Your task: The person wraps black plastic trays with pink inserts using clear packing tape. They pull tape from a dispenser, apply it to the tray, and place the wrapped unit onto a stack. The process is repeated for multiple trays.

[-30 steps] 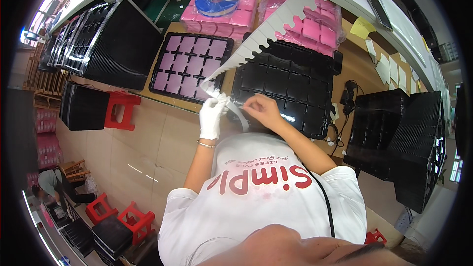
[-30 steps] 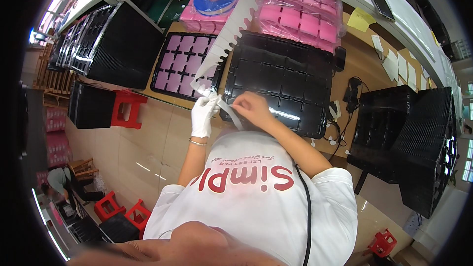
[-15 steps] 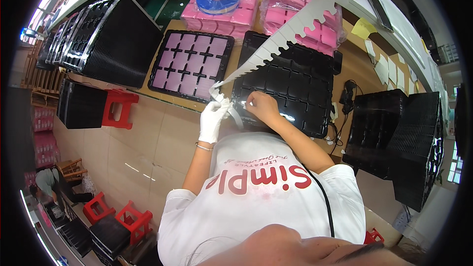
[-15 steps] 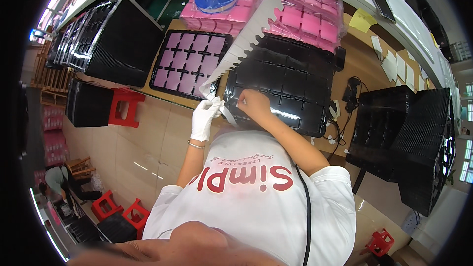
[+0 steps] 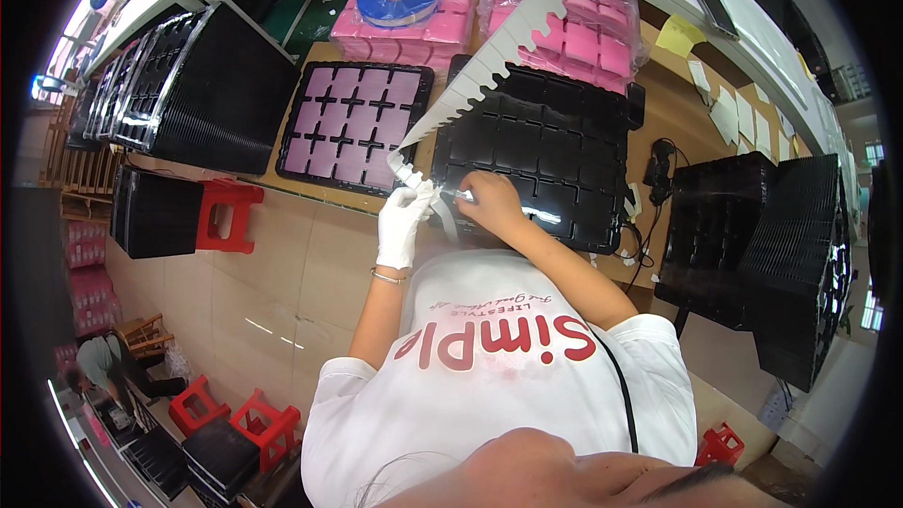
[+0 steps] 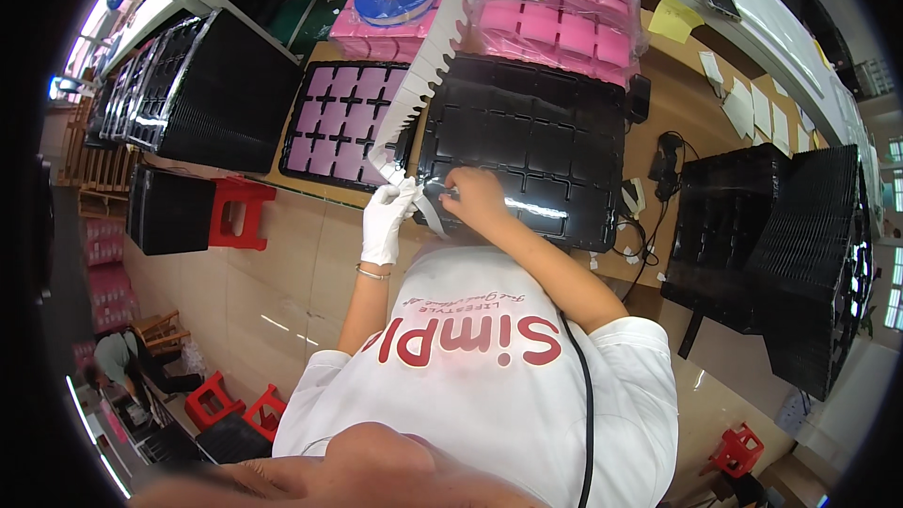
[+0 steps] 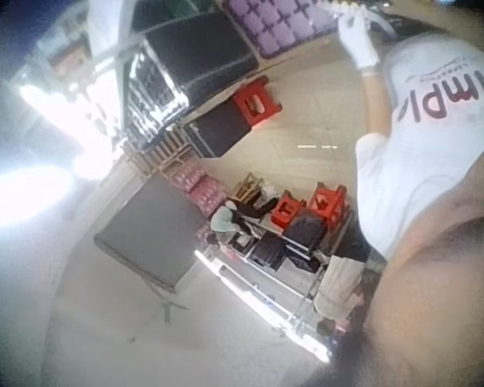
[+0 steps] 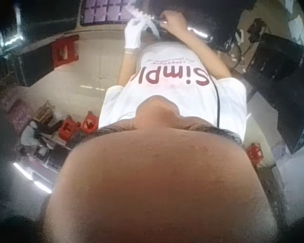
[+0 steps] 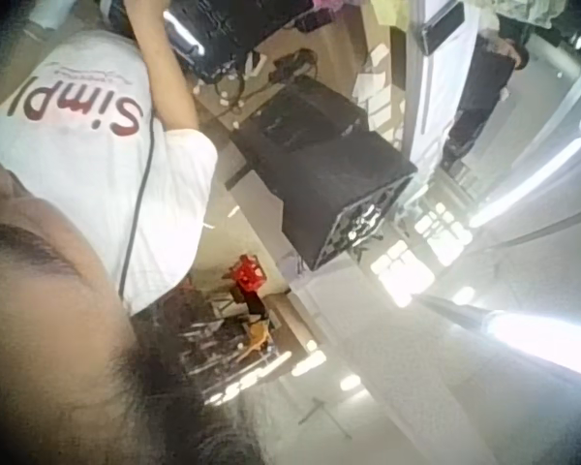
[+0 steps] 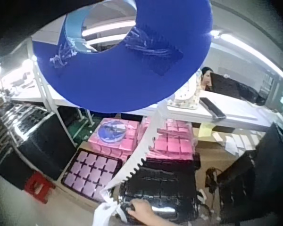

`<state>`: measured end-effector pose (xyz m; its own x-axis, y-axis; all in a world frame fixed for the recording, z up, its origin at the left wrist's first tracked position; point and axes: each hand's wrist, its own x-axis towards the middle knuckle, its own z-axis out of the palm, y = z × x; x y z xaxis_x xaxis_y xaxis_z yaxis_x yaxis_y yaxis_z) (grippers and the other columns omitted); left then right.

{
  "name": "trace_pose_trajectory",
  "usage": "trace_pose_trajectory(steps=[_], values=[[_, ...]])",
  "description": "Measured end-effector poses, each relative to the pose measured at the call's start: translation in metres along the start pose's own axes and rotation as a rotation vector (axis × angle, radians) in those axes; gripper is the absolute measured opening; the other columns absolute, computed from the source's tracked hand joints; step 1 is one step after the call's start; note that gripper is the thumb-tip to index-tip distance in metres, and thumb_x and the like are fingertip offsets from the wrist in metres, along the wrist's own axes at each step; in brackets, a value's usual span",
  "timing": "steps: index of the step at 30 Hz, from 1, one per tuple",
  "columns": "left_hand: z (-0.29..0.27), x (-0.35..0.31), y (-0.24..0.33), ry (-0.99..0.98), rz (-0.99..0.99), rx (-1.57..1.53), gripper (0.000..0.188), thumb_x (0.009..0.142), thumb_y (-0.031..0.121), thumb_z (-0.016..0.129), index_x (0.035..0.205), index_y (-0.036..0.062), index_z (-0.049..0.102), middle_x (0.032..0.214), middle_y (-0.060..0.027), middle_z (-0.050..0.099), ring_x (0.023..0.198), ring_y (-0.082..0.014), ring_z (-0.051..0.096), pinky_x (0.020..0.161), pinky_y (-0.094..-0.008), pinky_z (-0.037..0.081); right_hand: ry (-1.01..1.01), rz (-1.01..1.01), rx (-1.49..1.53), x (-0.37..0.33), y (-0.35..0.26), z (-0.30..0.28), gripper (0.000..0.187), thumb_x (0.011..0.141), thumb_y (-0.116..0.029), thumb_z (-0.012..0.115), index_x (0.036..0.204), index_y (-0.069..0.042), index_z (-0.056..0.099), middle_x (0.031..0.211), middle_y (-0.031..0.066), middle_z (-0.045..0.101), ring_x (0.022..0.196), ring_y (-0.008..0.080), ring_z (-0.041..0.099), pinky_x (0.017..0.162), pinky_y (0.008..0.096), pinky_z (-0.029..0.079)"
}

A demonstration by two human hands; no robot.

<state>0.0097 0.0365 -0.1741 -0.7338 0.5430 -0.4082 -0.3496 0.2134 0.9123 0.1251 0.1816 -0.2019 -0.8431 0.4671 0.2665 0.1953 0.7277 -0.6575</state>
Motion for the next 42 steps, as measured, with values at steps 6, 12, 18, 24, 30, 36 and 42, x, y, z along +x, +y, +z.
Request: trace_pose_trajectory(steps=[6,12,18,24,30,36,42], values=[[-0.001,-0.001,-0.006,-0.008,0.016,-0.068,0.012,0.090,0.016,0.068,0.089,0.0066,0.062,0.085,-0.0001,0.066,0.067,-0.0034,0.054,0.060,-0.0175,0.042,-0.104,0.111,0.013,0.001,-0.009,-0.002,0.018,0.074,-0.021,0.069,0.084,-0.008,0.061,0.082,0.0068,0.066,0.078,0.0257,0.062,0.074,0.0396,0.042],[-0.005,0.002,-0.015,-0.011,0.009,-0.065,0.011,0.091,0.016,0.068,0.091,0.0062,0.063,0.087,-0.0005,0.066,0.069,-0.0033,0.055,0.062,-0.0176,0.044,-0.029,0.139,-0.014,0.001,0.003,0.014,0.014,0.075,-0.019,0.068,0.080,-0.009,0.061,0.079,0.0062,0.066,0.073,0.0252,0.063,0.073,0.0396,0.043],[-0.009,0.003,-0.017,-0.022,0.008,-0.064,0.012,0.091,0.017,0.068,0.094,0.0063,0.064,0.089,-0.0003,0.067,0.071,-0.0032,0.056,0.063,-0.0178,0.044,-0.084,0.142,0.001,0.003,0.003,0.008,0.013,0.075,-0.020,0.068,0.078,-0.008,0.063,0.079,0.0057,0.067,0.073,0.0258,0.063,0.074,0.0399,0.044],[-0.007,-0.001,-0.007,-0.010,-0.030,-0.017,0.012,0.090,0.017,0.068,0.094,0.0064,0.064,0.089,-0.0003,0.067,0.072,-0.0030,0.056,0.063,-0.0172,0.043,-0.310,0.097,0.345,-0.011,-0.001,-0.024,0.008,0.080,-0.014,0.062,0.077,-0.007,0.061,0.087,0.0066,0.065,0.075,0.0183,0.060,0.070,0.0317,0.045],[0.021,-0.015,0.011,-0.157,-0.039,-0.135,0.012,0.090,0.016,0.068,0.096,0.0054,0.063,0.088,-0.0006,0.066,0.069,-0.0034,0.054,0.062,-0.0179,0.043,-0.216,0.614,1.297,-0.017,-0.004,-0.031,0.020,0.086,-0.018,0.067,0.100,-0.005,0.060,0.092,0.0045,0.063,0.079,0.0102,0.055,0.069,0.0226,0.045],[0.051,-0.011,0.025,-0.265,-0.153,-0.261,0.021,0.092,0.021,0.066,0.102,0.0031,0.062,0.085,-0.0023,0.064,0.065,-0.0047,0.054,0.059,-0.0180,0.043,0.026,0.481,0.817,-0.022,-0.002,-0.040,0.013,0.083,-0.011,0.074,0.089,-0.005,0.064,0.082,-0.0031,0.061,0.074,0.0038,0.051,0.068,0.0201,0.042],[0.083,0.002,0.024,-0.214,-0.131,-0.142,0.020,0.089,0.026,0.071,0.089,0.0074,0.063,0.079,-0.0003,0.064,0.062,-0.0029,0.052,0.058,-0.0166,0.042,0.263,0.025,0.248,-0.034,0.010,-0.068,0.009,0.075,-0.007,0.075,0.081,-0.006,0.068,0.075,0.0021,0.057,0.065,0.0126,0.054,0.059,0.0277,0.043]])
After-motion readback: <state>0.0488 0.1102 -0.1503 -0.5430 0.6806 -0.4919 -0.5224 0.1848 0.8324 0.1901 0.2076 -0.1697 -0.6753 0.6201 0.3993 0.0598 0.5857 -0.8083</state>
